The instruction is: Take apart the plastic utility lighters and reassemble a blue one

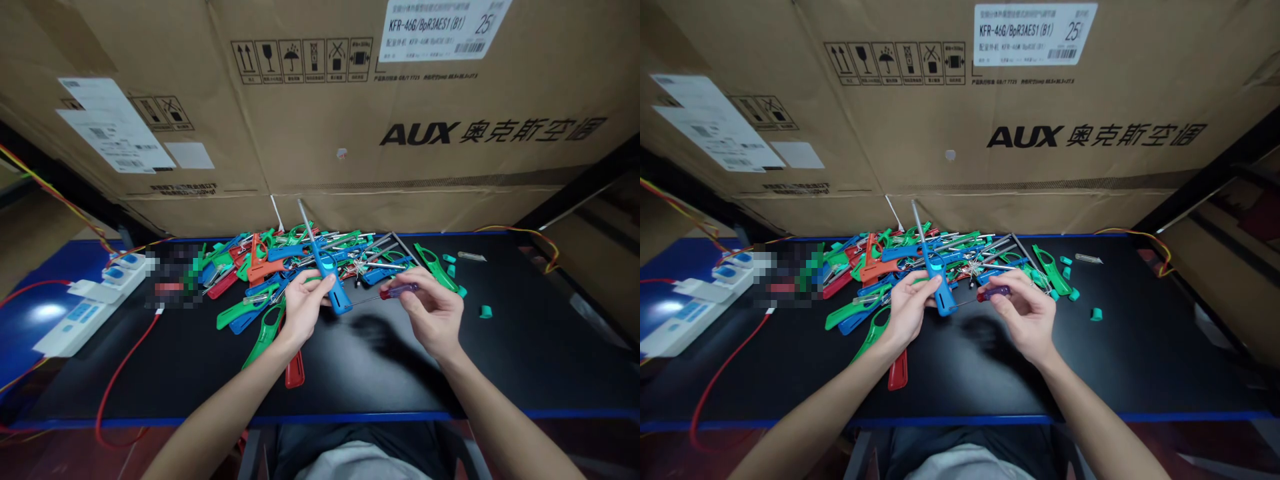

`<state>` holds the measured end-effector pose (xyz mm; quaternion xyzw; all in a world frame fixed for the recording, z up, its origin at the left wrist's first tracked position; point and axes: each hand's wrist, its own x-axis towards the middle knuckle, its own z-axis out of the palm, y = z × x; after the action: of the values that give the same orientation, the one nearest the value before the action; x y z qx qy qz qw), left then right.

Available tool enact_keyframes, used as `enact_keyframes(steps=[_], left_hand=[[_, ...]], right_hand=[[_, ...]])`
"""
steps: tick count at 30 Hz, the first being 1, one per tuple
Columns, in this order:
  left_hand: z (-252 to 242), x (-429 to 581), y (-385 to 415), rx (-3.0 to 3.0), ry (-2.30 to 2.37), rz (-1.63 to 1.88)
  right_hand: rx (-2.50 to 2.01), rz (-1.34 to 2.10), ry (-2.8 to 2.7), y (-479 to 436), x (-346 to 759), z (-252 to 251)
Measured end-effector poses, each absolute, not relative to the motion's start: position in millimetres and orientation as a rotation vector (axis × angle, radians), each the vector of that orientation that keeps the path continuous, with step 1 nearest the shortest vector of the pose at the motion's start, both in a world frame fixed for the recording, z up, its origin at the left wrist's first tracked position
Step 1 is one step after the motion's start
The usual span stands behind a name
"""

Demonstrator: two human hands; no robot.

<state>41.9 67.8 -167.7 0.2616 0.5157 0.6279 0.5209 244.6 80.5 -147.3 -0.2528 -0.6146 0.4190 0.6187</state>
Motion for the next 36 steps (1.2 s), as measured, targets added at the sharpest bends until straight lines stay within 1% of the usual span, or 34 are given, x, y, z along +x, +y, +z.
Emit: enact_keyframes(steps=[10, 28, 36], left_hand=[[-167.1, 42.4, 66.4, 0.613, 1.237, 1.508], [-170.8, 42.9, 66.8, 0.648, 1.249, 1.490], [-172.1, 44.0, 65.7, 0.664, 1.273, 1.506]], right_hand=[[-0.545, 0.828, -1.521, 77.6, 246.3, -147.3], [-0.491, 0.848, -1.562, 76.7, 246.4, -145.6], [-0.412, 0.660, -1.699, 74.2, 245.2, -148.7]])
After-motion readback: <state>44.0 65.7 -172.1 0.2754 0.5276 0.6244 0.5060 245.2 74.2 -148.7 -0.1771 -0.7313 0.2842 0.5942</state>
